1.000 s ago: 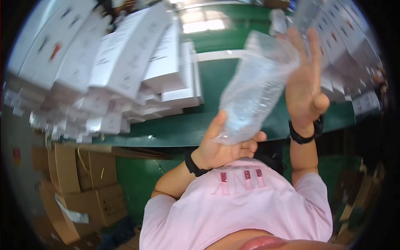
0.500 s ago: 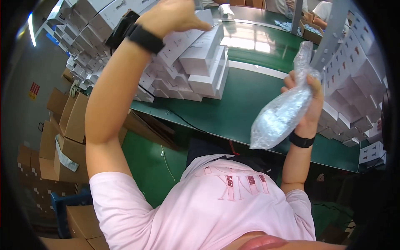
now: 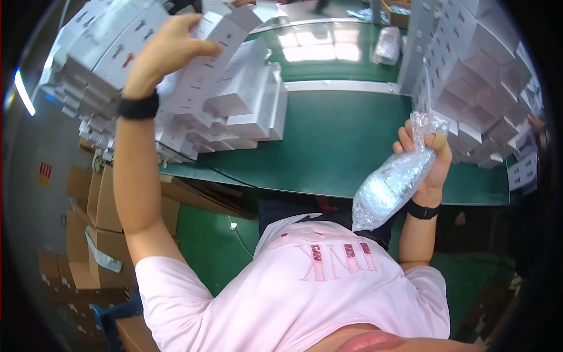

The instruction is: Packing bubble-wrapped items into cardboard boxes on a factory assembly line.

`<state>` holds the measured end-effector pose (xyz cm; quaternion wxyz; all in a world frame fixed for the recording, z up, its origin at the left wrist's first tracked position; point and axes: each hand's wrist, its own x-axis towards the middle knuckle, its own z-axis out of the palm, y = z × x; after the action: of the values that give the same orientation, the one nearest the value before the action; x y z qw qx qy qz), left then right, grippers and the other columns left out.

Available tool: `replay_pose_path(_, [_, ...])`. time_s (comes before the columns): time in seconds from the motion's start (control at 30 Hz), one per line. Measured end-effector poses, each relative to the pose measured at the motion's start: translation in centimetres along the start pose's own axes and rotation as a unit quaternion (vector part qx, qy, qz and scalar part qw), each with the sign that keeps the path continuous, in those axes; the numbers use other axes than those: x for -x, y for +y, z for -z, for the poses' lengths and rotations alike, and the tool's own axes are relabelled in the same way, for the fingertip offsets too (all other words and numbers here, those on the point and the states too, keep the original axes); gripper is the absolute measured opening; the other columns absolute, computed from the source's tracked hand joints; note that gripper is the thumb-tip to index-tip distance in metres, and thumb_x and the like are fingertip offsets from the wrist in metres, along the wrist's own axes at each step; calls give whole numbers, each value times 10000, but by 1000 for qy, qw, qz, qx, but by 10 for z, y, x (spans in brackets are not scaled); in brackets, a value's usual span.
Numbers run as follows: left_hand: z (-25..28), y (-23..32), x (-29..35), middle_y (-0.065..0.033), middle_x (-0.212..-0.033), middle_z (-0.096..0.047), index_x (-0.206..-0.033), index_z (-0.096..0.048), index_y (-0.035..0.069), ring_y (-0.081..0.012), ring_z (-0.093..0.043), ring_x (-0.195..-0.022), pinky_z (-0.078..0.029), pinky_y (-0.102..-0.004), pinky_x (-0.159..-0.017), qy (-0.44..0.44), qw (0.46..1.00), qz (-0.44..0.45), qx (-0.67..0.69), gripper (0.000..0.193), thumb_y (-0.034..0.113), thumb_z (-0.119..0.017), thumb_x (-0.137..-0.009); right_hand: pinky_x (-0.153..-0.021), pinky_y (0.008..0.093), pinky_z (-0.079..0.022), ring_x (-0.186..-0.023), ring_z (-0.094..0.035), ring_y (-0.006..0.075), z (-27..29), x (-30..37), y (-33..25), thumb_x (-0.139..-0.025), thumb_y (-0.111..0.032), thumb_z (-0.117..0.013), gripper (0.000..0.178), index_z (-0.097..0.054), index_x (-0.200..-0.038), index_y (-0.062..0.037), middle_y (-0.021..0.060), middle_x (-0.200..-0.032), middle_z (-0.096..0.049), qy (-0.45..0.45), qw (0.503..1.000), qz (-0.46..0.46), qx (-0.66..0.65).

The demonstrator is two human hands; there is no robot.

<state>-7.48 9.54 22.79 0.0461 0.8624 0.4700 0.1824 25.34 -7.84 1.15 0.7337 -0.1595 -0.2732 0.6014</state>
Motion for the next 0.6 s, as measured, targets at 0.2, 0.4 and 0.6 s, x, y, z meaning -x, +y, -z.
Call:
replay_pose_path(0.2, [-85, 129, 0, -142, -1121, -568, -1161, -558, 24, -303, -509, -1155, -329, -388, -1073, 31, 951, -278, -133, 532, 212, -730, -694, -831, 416, -553, -846, -611, 219, 11, 18, -2, -852, -226, -624, 395, -534, -1112, 57, 122, -953, -603, 99, 994, 23, -39])
replay_pose_path(0.4, [-237, 124, -22, -46, -1153, -580, -1175, -593, 110, -214, -475, -1186, -112, -481, -1168, 49, 774, -404, -485, 330, 243, -548, -877, -1006, 428, -470, -886, -619, 203, 20, 34, -1, -835, -189, -689, 402, -556, -1138, 41, 109, -931, -614, 105, 992, -2, 66])
replay_pose_path(0.6, [-195, 125, -22, -155, -1102, -583, -1151, -534, 15, -310, -495, -1171, -299, -442, -1098, 123, 800, -419, -410, 345, 149, -553, -834, -1020, 455, -436, -924, -576, 198, 3, 32, -14, -842, -228, -701, 340, -579, -1079, -16, 74, -932, -576, 79, 979, 61, 178])
